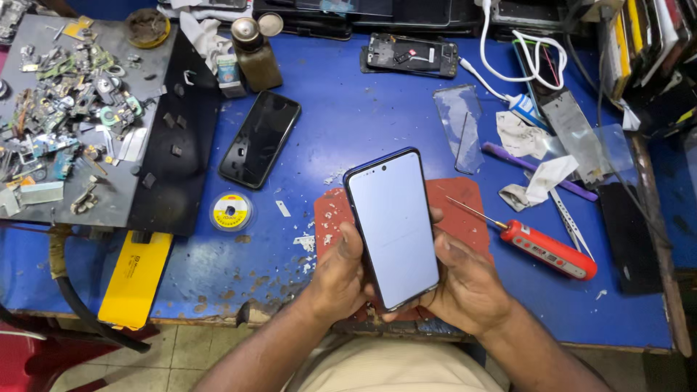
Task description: The person tests a smartphone, then pries open the phone and separates the broken display from the frame. They clean the frame and the new screen with a cloth and a brush, fit the replacement display onto the phone, and peel the backing from a screen protector to apply it.
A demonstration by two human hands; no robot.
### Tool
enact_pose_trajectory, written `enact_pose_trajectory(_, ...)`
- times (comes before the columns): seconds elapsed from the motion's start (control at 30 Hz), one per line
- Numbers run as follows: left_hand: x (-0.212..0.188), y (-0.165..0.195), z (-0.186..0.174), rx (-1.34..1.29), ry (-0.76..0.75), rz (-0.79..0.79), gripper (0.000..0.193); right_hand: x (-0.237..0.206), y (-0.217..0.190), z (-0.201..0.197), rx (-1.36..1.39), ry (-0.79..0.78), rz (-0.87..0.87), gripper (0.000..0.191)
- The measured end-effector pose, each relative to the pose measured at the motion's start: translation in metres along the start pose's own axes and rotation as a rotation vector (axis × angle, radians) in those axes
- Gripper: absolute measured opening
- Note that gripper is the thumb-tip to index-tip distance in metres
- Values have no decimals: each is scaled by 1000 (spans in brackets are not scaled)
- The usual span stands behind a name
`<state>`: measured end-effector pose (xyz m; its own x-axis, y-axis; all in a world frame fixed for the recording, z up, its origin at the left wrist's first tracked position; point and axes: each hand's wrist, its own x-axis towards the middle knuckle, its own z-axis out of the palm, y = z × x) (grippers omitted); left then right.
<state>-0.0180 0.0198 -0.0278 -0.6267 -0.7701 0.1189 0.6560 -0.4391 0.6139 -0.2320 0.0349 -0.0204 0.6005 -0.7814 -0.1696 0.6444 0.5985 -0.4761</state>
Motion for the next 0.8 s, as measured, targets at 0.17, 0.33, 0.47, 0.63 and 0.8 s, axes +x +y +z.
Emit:
enact_pose_trajectory(0.17,13,20,20,306,89,77,108,7,0,2,-315,82,-139,62)
enact_pose_trajectory(0.33,21,42,47,1261,104,275,99,5,4,-2,-943,75,-396,67)
enact_pose_trajectory(0.47,22,38,60,1552,22,369,93,-1,7,-6,-1325,292,-413,66)
enact_pose_trajectory(0.63,16,41,51,1372,-1,318,92,-3,2,11,-1246,316,-438,63)
enact_pose_trajectory(0.8,9,39,43,662,107,220,100,-6,-12,55,-1508,360,-715,76)
